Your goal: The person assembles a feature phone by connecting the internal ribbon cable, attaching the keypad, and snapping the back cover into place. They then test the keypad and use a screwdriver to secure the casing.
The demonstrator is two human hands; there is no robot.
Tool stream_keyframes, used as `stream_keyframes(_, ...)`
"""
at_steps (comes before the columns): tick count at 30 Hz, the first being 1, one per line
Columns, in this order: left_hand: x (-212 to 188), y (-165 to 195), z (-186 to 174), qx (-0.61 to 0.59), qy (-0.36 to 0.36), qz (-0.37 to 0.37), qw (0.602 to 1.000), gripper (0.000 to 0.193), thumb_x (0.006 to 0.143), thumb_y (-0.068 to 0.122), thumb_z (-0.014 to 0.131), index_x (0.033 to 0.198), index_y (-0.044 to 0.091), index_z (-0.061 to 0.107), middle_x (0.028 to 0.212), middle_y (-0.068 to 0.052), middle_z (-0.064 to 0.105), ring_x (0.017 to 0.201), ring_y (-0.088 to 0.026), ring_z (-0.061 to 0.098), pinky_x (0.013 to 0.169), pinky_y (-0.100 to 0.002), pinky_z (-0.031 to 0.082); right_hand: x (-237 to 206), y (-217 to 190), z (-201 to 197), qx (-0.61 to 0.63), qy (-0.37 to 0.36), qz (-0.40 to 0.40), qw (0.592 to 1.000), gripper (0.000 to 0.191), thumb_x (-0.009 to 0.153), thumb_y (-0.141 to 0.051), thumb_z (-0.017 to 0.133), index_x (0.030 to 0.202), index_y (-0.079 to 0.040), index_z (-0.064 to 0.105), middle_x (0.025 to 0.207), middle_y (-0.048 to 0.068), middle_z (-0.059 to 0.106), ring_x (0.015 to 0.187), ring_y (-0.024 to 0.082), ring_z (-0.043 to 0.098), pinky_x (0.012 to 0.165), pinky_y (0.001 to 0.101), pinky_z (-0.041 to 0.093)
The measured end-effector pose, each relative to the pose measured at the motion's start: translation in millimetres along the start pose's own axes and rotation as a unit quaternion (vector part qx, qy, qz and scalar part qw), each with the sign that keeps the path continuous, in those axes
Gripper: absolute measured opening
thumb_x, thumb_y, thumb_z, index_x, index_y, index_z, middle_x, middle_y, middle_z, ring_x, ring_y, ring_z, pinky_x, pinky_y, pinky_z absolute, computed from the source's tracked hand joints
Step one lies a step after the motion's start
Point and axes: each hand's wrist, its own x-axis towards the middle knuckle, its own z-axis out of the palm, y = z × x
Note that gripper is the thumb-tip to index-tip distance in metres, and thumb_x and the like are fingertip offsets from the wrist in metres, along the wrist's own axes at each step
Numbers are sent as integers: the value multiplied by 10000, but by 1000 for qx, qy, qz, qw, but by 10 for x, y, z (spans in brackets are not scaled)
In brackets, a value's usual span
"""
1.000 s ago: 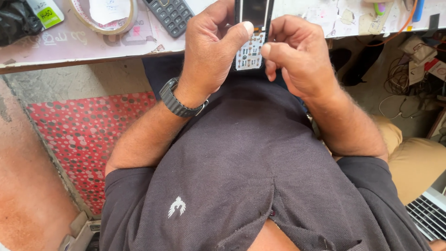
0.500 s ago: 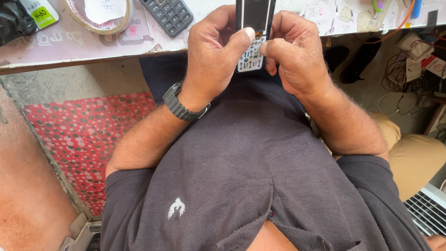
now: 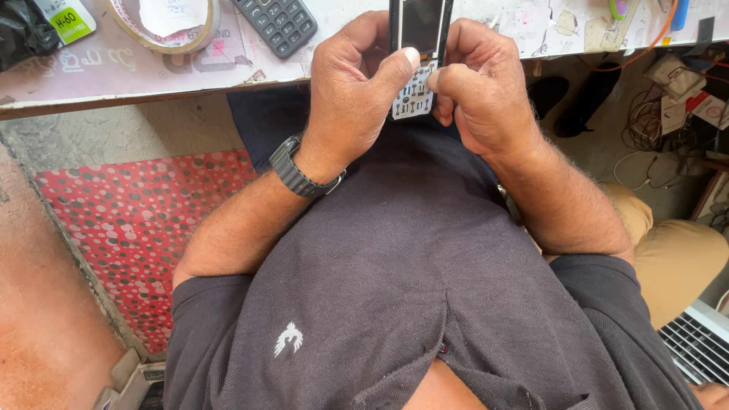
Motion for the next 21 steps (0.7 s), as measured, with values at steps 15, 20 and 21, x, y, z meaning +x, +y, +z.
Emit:
stream_keyframes(15,-17,-17,19,-12,-6,-2,1000,190,1055,46,656,1241,11,661,1066,-75,761,915,-100,756,877,-271,654,-14,12,-29,0,0,-1,1000,137,905,72,577,1026,32,627,845,91,646,518,91,558,498,248,482)
stream_keyframes(20,-7,3,13,-6,-5,-8,1000,198,1049,55,651,1242,13,661,1047,-65,763,946,-105,757,866,-266,653,-20,-9,-25,3,-6,-2,1000,159,894,71,563,1034,36,629,862,97,653,546,92,561,478,229,487)
stream_keyframes(21,-9,9,13,-8,-6,-8,1000,198,1050,56,649,1243,14,660,1050,-64,763,949,-104,759,869,-266,655,-25,-15,-23,2,-9,-4,1000,163,893,71,559,1036,37,628,870,100,655,532,88,563,467,222,490)
